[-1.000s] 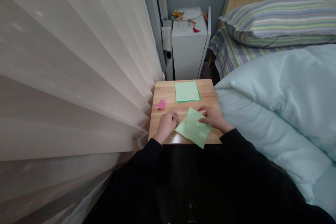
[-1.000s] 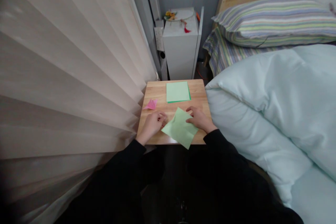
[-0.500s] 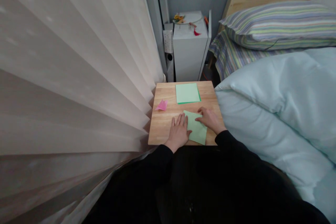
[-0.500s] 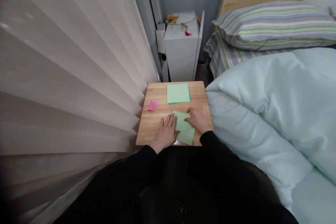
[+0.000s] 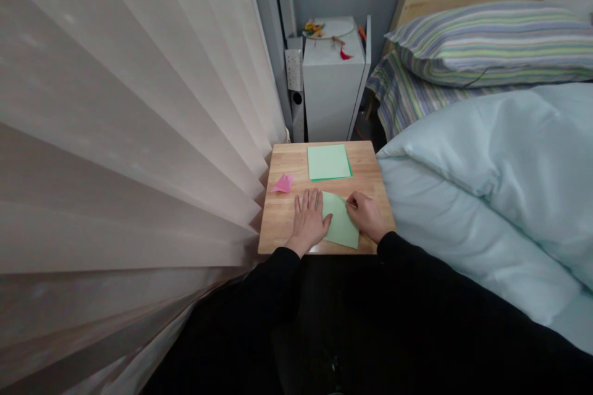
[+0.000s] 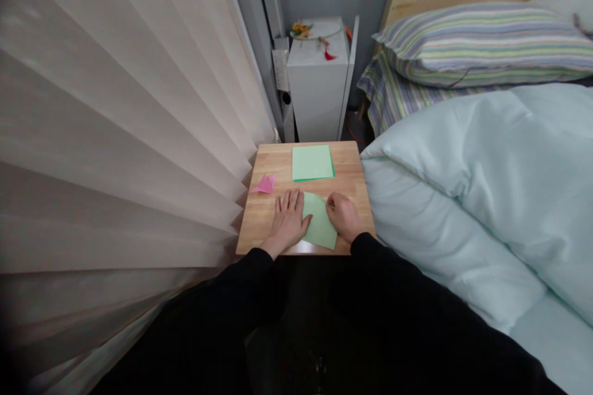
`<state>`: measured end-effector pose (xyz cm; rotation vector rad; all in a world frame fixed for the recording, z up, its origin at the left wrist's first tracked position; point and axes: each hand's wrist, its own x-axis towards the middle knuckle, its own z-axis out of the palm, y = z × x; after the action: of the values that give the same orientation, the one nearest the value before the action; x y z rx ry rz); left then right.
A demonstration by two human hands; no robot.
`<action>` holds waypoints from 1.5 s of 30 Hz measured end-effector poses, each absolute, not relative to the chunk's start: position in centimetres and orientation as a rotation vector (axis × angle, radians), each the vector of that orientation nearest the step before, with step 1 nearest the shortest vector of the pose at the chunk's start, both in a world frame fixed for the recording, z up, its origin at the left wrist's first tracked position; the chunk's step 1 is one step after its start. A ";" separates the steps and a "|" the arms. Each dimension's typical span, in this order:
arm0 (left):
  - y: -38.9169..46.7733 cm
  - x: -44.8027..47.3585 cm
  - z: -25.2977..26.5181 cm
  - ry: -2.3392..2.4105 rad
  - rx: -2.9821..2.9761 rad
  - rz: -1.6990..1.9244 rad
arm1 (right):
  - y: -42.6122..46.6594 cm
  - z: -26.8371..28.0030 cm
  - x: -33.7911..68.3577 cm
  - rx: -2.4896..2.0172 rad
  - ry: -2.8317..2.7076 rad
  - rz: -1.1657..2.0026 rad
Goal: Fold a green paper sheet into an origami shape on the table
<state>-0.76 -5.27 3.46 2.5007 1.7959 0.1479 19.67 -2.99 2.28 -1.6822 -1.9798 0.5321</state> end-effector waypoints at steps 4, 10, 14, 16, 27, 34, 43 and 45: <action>-4.8 -1.3 2.9 1.766 2.513 0.146 | -4.1 0.9 19.7 -1.237 -2.219 0.493; -4.0 -2.1 2.9 1.699 2.576 0.120 | -4.6 -0.4 20.3 -0.954 -2.515 0.400; -3.8 -2.2 2.7 1.711 2.576 0.131 | -4.5 -0.3 20.3 -0.954 -2.575 0.386; -3.7 -2.4 2.7 1.705 2.576 0.132 | -4.4 -0.1 20.3 -0.945 -2.591 0.381; -4.5 -0.5 5.8 1.727 2.675 0.135 | -4.4 0.4 20.4 -0.917 -2.602 0.368; -5.2 0.3 4.6 1.760 2.552 0.199 | -4.4 1.0 19.9 -0.926 -2.589 0.383; -4.8 -0.3 4.7 1.784 2.493 0.201 | -4.1 0.7 20.0 -0.897 -2.562 0.392; -4.7 -0.4 4.4 1.807 2.480 0.212 | -4.1 0.7 20.0 -0.891 -2.560 0.402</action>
<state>-0.40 -4.73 4.42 2.4798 1.8068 0.2125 20.02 -4.13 0.69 -0.8912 -2.5602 0.4022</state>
